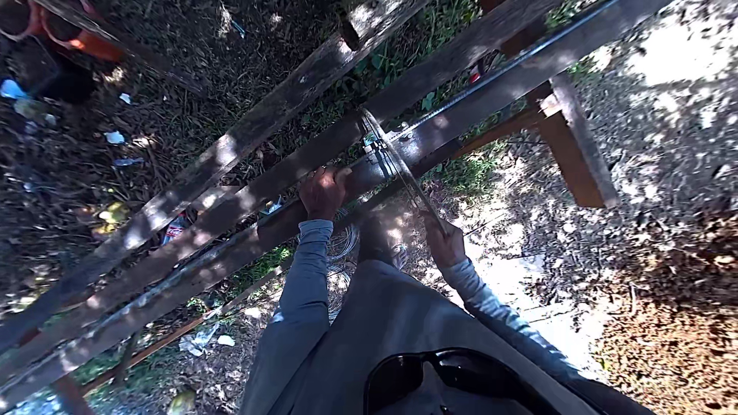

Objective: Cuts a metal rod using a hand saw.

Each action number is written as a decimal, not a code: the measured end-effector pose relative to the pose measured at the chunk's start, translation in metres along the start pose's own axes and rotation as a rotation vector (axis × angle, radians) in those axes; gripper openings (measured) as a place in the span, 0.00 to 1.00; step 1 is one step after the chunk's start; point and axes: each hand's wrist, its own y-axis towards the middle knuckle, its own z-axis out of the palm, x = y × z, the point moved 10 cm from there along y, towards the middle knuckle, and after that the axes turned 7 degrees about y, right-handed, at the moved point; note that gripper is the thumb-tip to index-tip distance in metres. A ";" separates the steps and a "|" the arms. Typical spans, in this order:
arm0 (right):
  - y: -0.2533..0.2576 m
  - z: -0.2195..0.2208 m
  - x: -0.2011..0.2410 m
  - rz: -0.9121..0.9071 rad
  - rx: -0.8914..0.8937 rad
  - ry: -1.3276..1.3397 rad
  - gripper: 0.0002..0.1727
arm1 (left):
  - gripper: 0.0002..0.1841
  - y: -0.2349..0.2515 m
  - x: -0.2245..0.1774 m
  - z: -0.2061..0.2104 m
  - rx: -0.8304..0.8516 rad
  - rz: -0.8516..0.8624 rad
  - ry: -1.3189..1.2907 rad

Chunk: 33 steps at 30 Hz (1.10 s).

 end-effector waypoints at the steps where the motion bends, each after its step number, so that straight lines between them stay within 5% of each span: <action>1: -0.015 -0.009 0.000 -0.022 0.009 0.008 0.27 | 0.36 -0.001 0.002 -0.002 -0.002 -0.005 -0.008; 4: -0.010 -0.010 0.030 -0.008 0.008 -0.038 0.26 | 0.35 0.000 0.002 -0.001 0.002 0.001 -0.006; 9: 0.102 0.060 0.053 0.019 -0.006 -0.034 0.28 | 0.34 -0.002 0.004 0.005 -0.003 0.011 0.007; 14: 0.113 0.064 0.052 0.012 -0.007 -0.019 0.28 | 0.35 0.000 0.003 0.001 -0.046 0.011 0.012; 18: 0.098 0.056 0.047 0.013 0.008 0.006 0.28 | 0.35 -0.003 -0.001 0.002 -0.018 0.015 0.013; 23: 0.009 0.007 0.003 0.007 0.014 0.050 0.28 | 0.35 0.000 0.001 -0.001 -0.046 0.017 0.015; 26: -0.019 -0.014 0.013 -0.024 0.022 0.037 0.27 | 0.34 -0.001 0.002 -0.001 -0.028 0.021 0.001; 33: 0.120 0.069 0.067 -0.023 -0.025 -0.008 0.27 | 0.34 -0.001 0.004 -0.001 0.029 -0.003 0.003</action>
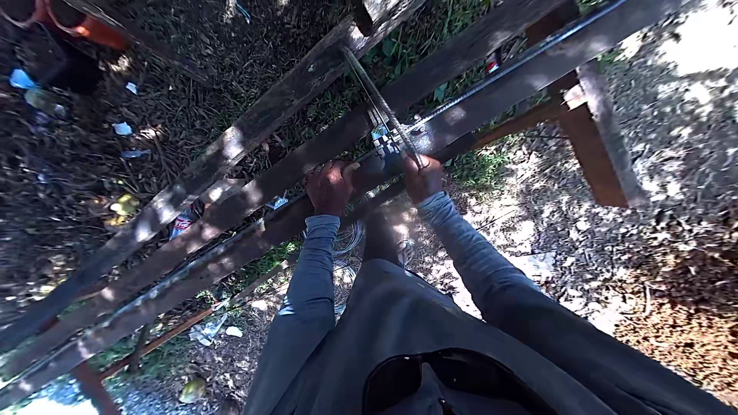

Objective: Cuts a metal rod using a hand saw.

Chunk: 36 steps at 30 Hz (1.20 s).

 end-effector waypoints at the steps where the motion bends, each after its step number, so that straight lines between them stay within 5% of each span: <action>1: 0.003 0.002 0.002 -0.025 -0.001 0.024 0.27 | 0.34 0.000 -0.001 -0.003 -0.011 0.009 0.000; 5: -0.048 -0.022 -0.018 0.028 0.070 -0.022 0.33 | 0.35 0.001 -0.003 -0.006 -0.032 0.015 0.003; 10: -0.135 -0.077 -0.058 0.021 0.030 0.041 0.26 | 0.36 0.000 -0.003 0.000 -0.033 0.013 -0.003; 19: 0.005 0.003 -0.001 -0.024 -0.006 0.045 0.27 | 0.35 0.002 -0.001 0.002 -0.011 0.009 0.007; 23: -0.059 -0.027 -0.027 0.047 0.065 -0.022 0.32 | 0.35 0.004 0.000 0.002 -0.019 0.008 0.022; 28: -0.139 -0.081 -0.061 0.018 0.035 0.024 0.26 | 0.36 0.002 -0.003 -0.001 -0.031 0.008 0.002; 36: -0.001 0.009 -0.002 -0.008 0.013 -0.017 0.26 | 0.33 0.003 -0.001 -0.003 -0.061 0.035 -0.024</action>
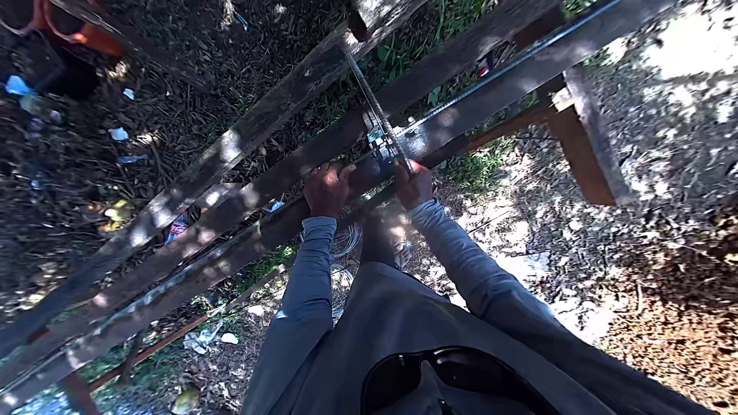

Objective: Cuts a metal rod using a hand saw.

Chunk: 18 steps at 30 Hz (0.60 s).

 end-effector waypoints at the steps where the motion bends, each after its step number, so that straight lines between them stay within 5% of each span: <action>1: 0.000 -0.004 -0.002 0.001 0.006 -0.003 0.26 | 0.33 -0.001 -0.002 0.001 -0.003 -0.001 0.000; 5: -0.057 -0.038 -0.029 0.051 0.055 -0.027 0.32 | 0.34 -0.003 0.000 0.001 -0.020 0.001 0.013; 10: -0.140 -0.089 -0.051 0.032 0.032 0.061 0.26 | 0.34 -0.004 -0.002 -0.002 -0.035 -0.001 0.001; 18: -0.004 -0.010 -0.006 0.033 -0.007 0.005 0.28 | 0.34 -0.001 -0.001 0.001 0.021 0.001 0.016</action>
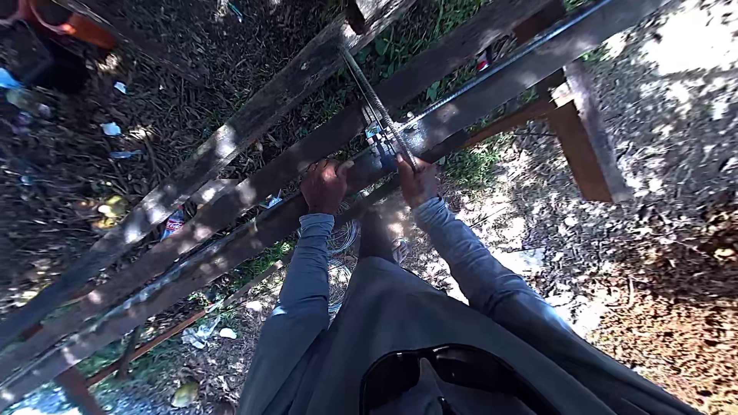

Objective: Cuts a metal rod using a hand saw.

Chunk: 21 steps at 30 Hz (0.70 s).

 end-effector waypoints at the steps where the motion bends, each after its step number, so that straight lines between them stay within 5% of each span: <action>1: -0.006 -0.004 -0.001 0.005 0.015 0.003 0.28 | 0.34 -0.002 -0.002 0.001 0.007 -0.001 -0.003; 9: -0.131 -0.080 -0.055 -0.038 0.034 0.047 0.27 | 0.36 -0.001 0.000 0.002 0.019 -0.029 -0.013; 14: -0.042 -0.027 -0.009 0.051 0.066 -0.058 0.28 | 0.37 0.002 0.001 0.009 0.051 -0.028 -0.012; 17: 0.010 0.004 0.009 -0.061 0.008 0.023 0.26 | 0.35 0.001 0.002 0.009 0.055 -0.022 -0.001; 21: -0.034 -0.019 -0.007 0.014 0.094 -0.036 0.32 | 0.36 0.001 0.001 0.007 0.048 -0.022 0.010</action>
